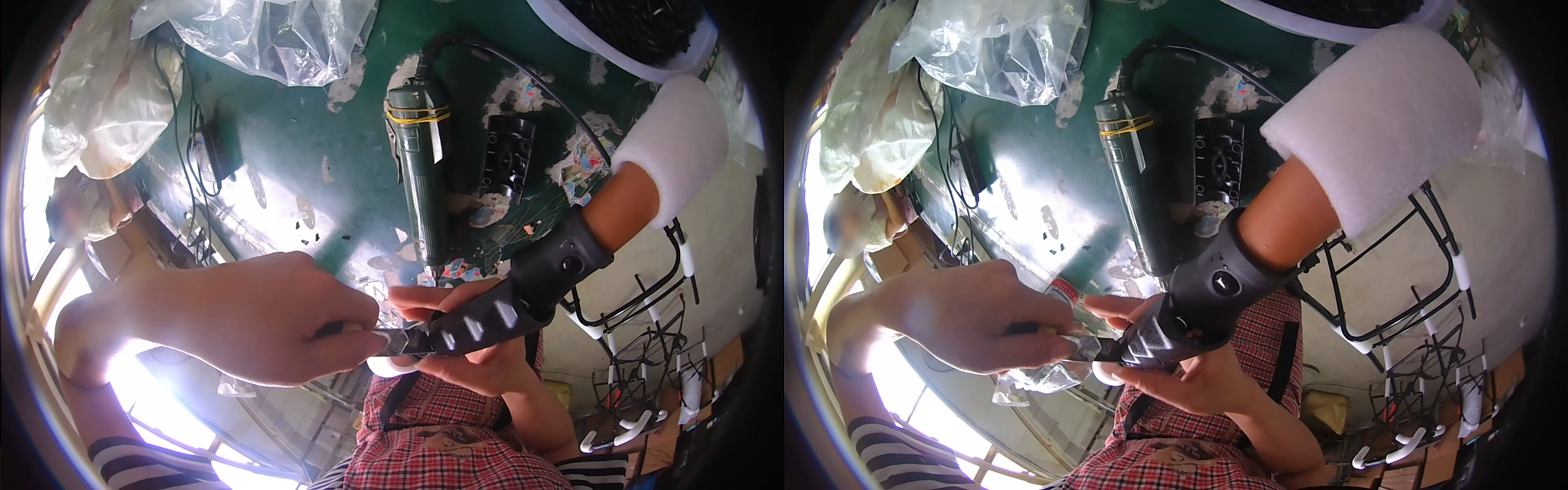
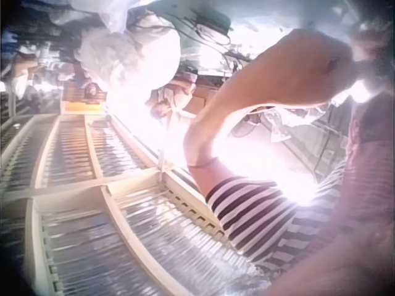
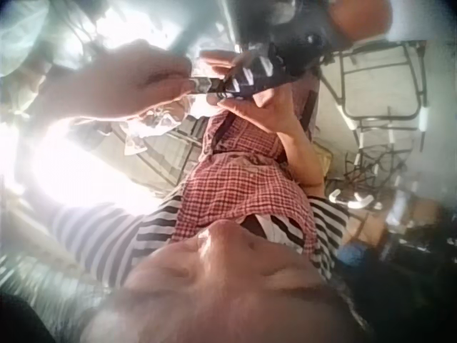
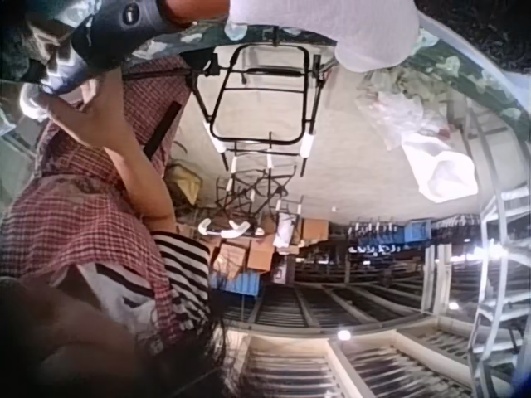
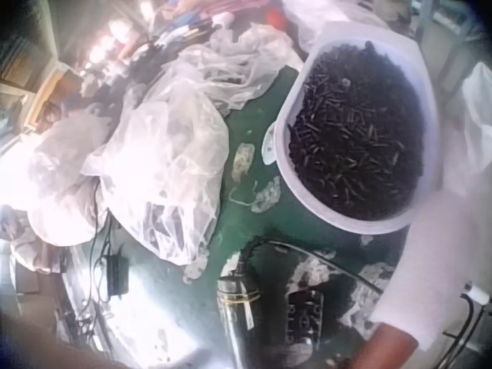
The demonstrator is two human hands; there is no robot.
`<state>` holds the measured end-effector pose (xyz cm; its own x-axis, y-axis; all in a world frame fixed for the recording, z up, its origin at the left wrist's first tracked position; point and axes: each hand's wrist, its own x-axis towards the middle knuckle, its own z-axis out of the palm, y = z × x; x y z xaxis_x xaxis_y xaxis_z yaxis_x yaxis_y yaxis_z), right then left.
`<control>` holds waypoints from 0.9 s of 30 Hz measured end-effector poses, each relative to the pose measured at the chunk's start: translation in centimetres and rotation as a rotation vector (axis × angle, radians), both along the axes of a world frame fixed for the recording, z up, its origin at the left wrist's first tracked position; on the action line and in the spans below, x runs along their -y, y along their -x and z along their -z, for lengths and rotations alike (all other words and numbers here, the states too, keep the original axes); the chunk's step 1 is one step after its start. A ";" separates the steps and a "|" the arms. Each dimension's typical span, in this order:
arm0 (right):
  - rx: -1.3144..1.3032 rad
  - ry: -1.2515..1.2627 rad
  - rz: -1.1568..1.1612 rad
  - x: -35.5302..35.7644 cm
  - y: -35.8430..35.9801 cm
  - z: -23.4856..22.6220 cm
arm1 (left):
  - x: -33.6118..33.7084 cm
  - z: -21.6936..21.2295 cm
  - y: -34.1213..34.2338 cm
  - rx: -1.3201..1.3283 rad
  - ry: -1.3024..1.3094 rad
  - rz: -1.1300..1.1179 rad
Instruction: The person uses a utility knife to trim foam padding on a bicycle handlebar grip. They then use a screwdriver to tighten a bolt on the handlebar stem and apply lubricant from a spray can to the stem area.
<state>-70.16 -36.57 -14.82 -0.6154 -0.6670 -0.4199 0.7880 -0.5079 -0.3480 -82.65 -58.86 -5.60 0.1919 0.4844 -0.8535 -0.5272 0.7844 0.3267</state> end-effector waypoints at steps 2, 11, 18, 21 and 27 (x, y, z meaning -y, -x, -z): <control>-0.064 -0.006 0.082 -0.1 0.1 -0.1 | 0.2 -0.2 0.2 -0.032 0.040 0.003; 0.120 -0.241 0.124 0.3 2.4 -2.8 | 0.9 -1.3 -1.2 -0.213 0.071 -0.016; -0.088 -0.510 0.188 1.2 2.7 -3.0 | 1.6 -2.3 -1.7 -0.213 0.161 -0.117; -0.119 -0.524 0.068 0.0 3.0 -3.2 | 1.7 -2.5 -1.9 -0.205 0.186 -0.165; -0.110 -0.590 -0.018 -0.7 3.3 -3.8 | 2.1 -2.0 -2.5 -0.270 0.146 -0.176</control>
<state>-73.51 -35.91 -11.02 -0.6675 -0.3510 -0.6567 0.7376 -0.1910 -0.6476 -80.15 -61.01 -3.61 -0.1255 0.3591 -0.9248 -0.5680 0.7383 0.3637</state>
